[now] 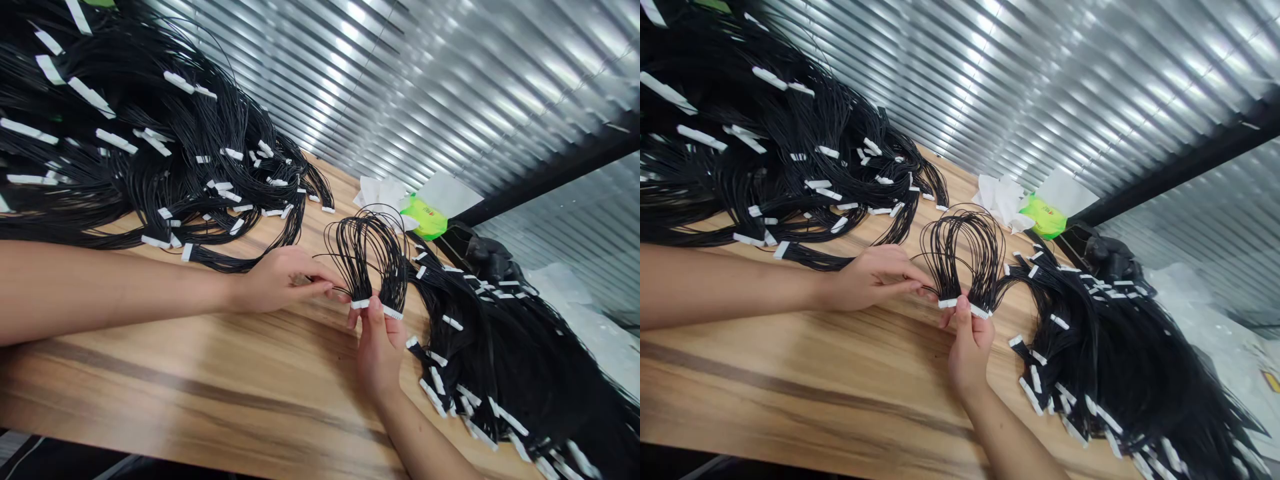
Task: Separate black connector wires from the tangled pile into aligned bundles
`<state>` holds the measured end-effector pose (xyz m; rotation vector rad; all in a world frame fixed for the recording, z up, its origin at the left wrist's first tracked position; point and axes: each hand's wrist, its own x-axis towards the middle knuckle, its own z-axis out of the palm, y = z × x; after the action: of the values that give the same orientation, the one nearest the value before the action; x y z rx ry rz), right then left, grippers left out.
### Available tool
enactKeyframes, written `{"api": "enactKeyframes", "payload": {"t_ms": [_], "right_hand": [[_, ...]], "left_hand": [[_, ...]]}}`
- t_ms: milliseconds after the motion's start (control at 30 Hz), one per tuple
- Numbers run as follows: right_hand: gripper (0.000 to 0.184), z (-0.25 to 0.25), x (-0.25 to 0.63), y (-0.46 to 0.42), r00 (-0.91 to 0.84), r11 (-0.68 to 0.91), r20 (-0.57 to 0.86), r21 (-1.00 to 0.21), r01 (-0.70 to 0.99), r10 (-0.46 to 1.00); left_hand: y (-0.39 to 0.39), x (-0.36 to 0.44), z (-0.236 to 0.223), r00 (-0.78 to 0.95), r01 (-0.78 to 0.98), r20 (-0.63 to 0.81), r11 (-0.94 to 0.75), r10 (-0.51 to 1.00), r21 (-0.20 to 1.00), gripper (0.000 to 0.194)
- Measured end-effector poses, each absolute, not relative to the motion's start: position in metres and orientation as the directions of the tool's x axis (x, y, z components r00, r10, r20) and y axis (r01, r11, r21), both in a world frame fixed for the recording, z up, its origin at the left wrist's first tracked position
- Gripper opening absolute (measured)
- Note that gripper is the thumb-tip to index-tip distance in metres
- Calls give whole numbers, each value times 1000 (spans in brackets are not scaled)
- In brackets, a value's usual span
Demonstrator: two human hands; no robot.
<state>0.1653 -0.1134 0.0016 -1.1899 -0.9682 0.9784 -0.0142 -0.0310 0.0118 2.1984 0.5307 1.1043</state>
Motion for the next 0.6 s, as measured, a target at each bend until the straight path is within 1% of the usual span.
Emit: {"api": "enactKeyframes", "payload": {"t_ms": [100,200,333,600], "right_hand": [[28,-1,166,-114,294,94,68,-993,-77,953],[28,-2,165,-114,287,87,65,-994,-64,956],[26,-1,164,-114,260,88,74,-995,-42,963],[28,0,166,-112,214,55,55,-998,3,975]], "left_hand": [[-33,-16,12,571,23,600,-742,560,670,20],[-31,-17,11,575,81,598,-766,558,638,22],[-30,-16,10,566,147,650,-838,507,525,17],[-29,-16,10,605,193,628,-855,490,481,17]]}}
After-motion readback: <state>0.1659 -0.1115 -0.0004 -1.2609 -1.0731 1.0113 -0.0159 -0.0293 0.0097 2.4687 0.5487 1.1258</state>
